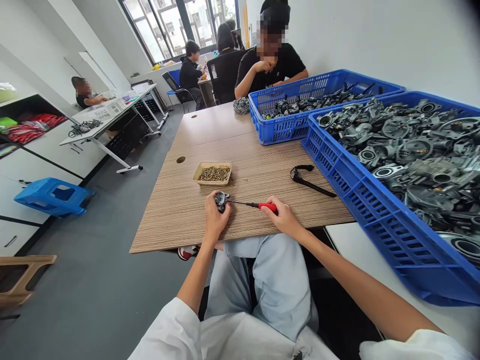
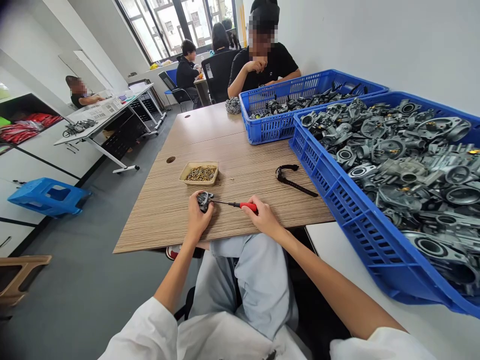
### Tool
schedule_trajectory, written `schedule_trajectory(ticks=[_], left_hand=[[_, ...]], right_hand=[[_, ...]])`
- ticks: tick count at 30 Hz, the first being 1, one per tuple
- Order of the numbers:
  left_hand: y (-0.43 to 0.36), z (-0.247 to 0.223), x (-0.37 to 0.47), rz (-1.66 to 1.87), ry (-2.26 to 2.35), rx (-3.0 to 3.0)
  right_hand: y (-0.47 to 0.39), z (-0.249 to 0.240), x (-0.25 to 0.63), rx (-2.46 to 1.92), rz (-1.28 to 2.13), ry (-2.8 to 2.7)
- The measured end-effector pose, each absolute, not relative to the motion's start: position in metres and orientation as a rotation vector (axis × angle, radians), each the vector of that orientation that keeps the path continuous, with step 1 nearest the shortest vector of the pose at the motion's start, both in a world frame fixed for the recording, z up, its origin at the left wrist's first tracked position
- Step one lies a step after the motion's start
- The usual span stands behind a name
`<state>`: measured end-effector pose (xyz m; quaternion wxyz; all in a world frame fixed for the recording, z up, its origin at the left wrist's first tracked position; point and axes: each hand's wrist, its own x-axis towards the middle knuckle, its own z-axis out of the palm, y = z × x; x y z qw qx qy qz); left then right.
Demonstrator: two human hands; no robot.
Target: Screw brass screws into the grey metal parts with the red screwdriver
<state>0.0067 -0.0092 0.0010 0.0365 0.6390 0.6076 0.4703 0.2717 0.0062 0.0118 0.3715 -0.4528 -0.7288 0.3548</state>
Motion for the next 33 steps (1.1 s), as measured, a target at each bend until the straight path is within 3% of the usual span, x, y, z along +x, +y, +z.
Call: schedule_trajectory(ticks=[33], left_hand=[[-0.0092,-0.0005,0.0068,1.443,1.888,1.978]], right_hand=[[0.0047,0.0106,0.2734,-1.076,0.960,-1.883]])
